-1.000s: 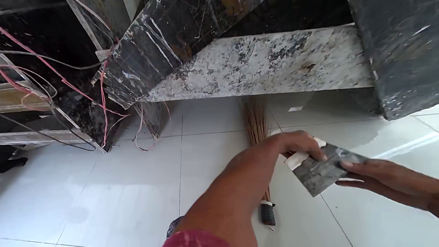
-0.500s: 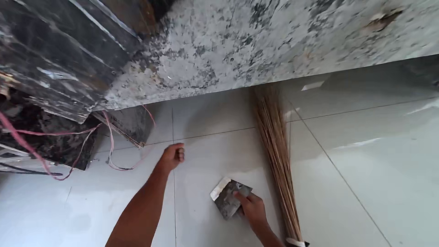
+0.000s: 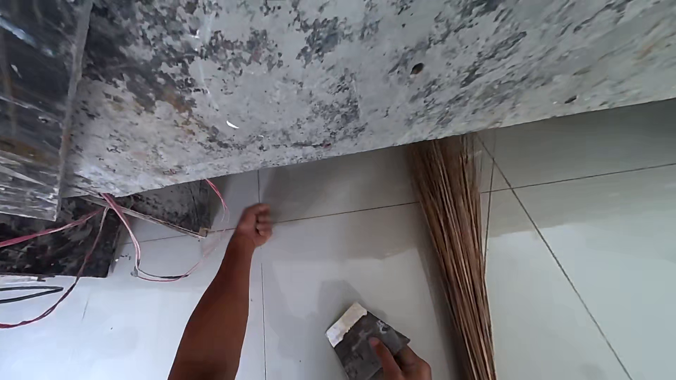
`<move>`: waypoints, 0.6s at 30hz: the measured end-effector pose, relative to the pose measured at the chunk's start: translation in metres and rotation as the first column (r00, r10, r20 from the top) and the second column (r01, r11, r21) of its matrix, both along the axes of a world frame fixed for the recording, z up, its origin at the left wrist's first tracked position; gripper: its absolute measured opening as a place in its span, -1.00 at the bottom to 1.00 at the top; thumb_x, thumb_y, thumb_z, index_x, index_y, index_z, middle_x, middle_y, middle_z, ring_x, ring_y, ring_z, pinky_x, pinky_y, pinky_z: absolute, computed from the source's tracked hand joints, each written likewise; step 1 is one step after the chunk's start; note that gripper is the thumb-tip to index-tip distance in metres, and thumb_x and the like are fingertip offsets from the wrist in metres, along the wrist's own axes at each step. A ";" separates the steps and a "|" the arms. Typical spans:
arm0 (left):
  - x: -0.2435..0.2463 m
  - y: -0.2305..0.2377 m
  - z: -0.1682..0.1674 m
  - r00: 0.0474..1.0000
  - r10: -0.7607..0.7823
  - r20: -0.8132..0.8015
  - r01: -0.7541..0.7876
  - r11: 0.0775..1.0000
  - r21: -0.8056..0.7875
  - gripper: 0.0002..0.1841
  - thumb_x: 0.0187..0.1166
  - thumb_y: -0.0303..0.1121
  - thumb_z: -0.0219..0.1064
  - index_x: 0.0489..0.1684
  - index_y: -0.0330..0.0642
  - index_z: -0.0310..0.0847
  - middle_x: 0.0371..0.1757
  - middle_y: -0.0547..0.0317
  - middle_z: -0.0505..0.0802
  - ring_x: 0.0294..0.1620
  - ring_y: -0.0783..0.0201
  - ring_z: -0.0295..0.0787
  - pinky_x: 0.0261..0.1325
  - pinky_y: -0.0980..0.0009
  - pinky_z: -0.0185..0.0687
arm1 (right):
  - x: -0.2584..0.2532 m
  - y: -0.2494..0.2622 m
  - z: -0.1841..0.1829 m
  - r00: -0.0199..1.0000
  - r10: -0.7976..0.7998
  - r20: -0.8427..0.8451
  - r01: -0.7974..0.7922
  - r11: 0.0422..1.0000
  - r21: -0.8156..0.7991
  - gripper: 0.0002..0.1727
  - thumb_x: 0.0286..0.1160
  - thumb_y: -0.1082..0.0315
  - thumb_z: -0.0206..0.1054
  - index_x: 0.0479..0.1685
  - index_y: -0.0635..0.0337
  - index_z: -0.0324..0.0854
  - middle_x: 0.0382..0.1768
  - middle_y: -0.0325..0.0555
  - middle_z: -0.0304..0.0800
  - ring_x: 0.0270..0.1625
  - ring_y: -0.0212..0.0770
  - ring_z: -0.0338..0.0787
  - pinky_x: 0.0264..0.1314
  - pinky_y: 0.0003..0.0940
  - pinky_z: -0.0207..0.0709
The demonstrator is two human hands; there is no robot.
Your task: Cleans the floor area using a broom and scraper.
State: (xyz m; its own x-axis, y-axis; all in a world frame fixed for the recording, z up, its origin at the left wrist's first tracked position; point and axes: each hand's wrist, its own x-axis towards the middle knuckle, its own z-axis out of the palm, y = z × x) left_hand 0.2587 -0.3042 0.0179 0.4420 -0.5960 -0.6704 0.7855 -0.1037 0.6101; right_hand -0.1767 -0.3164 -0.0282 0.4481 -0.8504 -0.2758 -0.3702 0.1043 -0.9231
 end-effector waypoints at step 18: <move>-0.024 -0.011 0.014 0.970 -0.234 0.070 0.214 0.952 0.217 -0.65 0.73 -0.24 0.06 -0.62 0.07 0.29 -0.79 0.47 0.28 -0.90 0.56 0.08 -0.85 0.67 0.05 | 0.004 -0.003 -0.002 0.998 0.002 -0.065 -0.006 0.998 -0.059 -0.67 0.41 0.06 0.42 -0.30 0.18 0.81 -0.50 -0.34 0.83 -0.46 -0.60 0.76 -0.37 -0.56 0.66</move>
State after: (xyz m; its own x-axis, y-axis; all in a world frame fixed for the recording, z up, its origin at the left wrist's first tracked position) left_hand 0.2350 -0.3148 0.0322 0.3797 -0.5400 -0.7512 0.6678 -0.4020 0.6265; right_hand -0.1728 -0.3190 -0.0303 0.4346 -0.8641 -0.2538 -0.4303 0.0483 -0.9014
